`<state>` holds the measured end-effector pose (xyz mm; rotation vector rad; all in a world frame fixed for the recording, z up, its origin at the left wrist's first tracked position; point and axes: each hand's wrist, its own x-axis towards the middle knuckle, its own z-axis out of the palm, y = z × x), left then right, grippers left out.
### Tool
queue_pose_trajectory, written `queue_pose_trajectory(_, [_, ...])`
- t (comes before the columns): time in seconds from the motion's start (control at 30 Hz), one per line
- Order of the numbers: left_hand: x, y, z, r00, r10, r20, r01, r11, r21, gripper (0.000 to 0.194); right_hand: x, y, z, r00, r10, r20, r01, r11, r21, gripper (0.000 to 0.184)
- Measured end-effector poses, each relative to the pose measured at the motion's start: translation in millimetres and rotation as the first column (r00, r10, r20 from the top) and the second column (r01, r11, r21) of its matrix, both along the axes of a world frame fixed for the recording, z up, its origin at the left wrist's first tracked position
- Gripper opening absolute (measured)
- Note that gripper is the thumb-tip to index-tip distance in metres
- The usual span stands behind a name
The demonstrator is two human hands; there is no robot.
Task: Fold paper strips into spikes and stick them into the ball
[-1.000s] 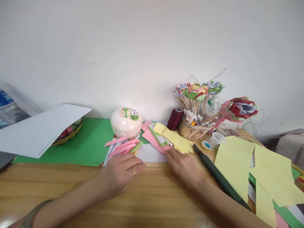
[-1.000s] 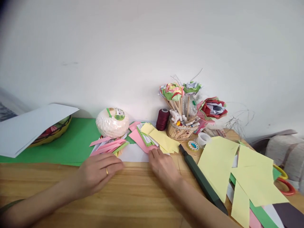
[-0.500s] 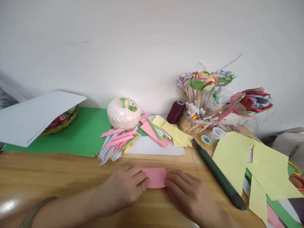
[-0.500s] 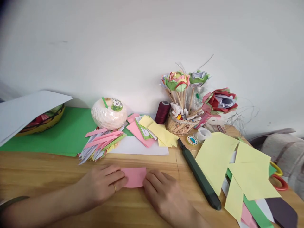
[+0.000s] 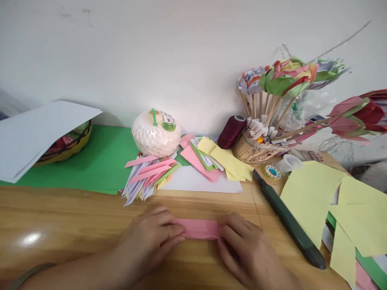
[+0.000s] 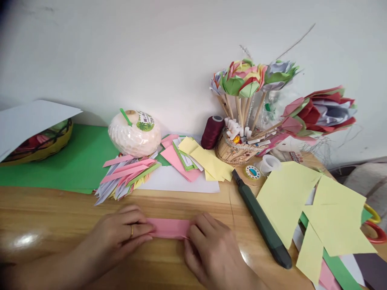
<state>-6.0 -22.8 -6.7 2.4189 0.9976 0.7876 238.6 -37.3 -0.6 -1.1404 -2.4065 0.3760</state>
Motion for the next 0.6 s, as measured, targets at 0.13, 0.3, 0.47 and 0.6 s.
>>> queue_pose_trajectory(0.13, [-1, 5, -0.5, 0.997, 0.067, -0.025, -0.069, 0.989, -0.132, 0.018, -2, 1, -1.9, 0.996, -0.088, -0.019, 0.086, 0.993, -0.080, 0.019])
queue_pose_trajectory(0.3, [2, 3, -4.7, 0.965, 0.212, -0.155, -0.241, 0.949, -0.205, 0.013, -7, 2, -7.5, 0.986, -0.161, 0.040, 0.161, 0.987, 0.014, 0.023])
queue_pose_trajectory(0.47, [5, 8, -0.2, 0.929, 0.219, -0.297, -0.312, 0.896, -0.316, 0.006, -10, 3, -9.2, 0.978, -0.196, 0.076, 0.190, 0.979, 0.077, 0.027])
queue_pose_trajectory(0.6, [6, 12, 2.4, 0.908, 0.220, -0.357, -0.362, 0.842, -0.400, 0.003, -12, 5, -8.0, 0.974, -0.203, 0.097, 0.194, 0.976, 0.098, 0.029])
